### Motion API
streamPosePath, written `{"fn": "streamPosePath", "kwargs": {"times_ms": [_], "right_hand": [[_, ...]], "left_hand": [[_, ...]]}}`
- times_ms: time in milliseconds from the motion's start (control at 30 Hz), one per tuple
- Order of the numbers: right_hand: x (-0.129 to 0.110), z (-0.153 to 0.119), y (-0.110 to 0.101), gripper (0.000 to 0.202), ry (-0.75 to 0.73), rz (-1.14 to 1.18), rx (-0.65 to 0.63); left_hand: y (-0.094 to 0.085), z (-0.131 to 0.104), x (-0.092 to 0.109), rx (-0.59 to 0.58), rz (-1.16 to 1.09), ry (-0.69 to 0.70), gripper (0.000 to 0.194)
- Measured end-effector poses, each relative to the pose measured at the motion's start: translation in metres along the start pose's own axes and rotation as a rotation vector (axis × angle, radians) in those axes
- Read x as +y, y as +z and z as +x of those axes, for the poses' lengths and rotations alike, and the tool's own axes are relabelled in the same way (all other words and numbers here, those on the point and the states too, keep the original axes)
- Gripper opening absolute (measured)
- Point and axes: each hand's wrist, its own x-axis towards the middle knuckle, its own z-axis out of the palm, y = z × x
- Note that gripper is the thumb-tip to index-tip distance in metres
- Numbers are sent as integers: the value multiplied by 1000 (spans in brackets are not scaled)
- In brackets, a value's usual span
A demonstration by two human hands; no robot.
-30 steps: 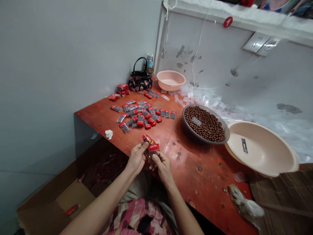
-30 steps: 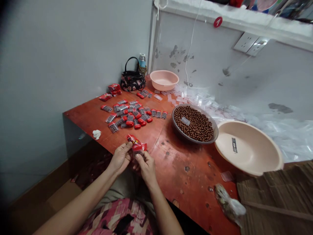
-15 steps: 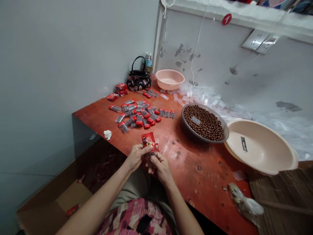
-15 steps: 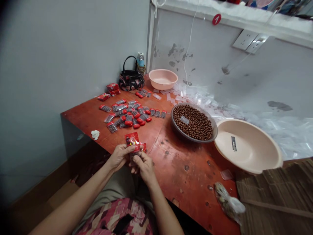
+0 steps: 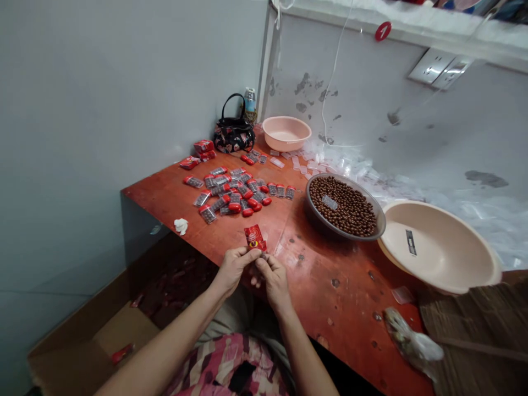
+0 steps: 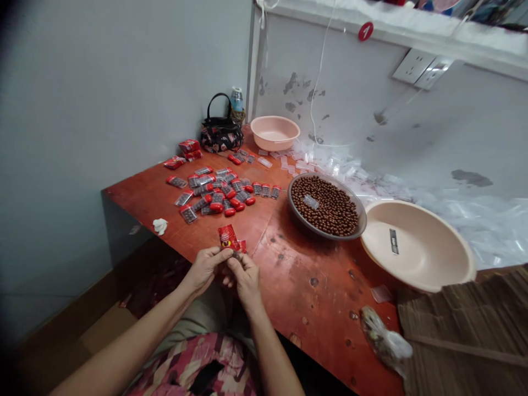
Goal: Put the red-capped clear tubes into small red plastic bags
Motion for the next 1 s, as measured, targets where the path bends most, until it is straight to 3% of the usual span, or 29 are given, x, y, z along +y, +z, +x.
{"fn": "streamPosePath", "kwargs": {"times_ms": [167,333,467,567,667,767,900,1000], "right_hand": [[-3,-8,-2,24,-50,55,1],[4,-4,-4,14,-38,118,64],[7,1,5,17,-23,128,60],[2,0,7,16,-13,99,21],[-4,0,-2,16,-11,47,38],[-8,2,-16,16,-28,-31,101],[-9,4,-27,18,-50,-91,143],[-12,3,-29,17,-60,-148,132]], "left_hand": [[-7,1,7,93,-150,22,20],[-2,-6,-1,40,-123,-8,17],[0,-14,-5,86,-160,19,13],[-11,-26,-1,218,-283,130,19],[-31,-40,3,417,-343,297,46],[-43,-40,0,456,12,338,53],[-40,-11,-10,257,971,511,45],[-34,13,-20,179,1440,619,41]]}}
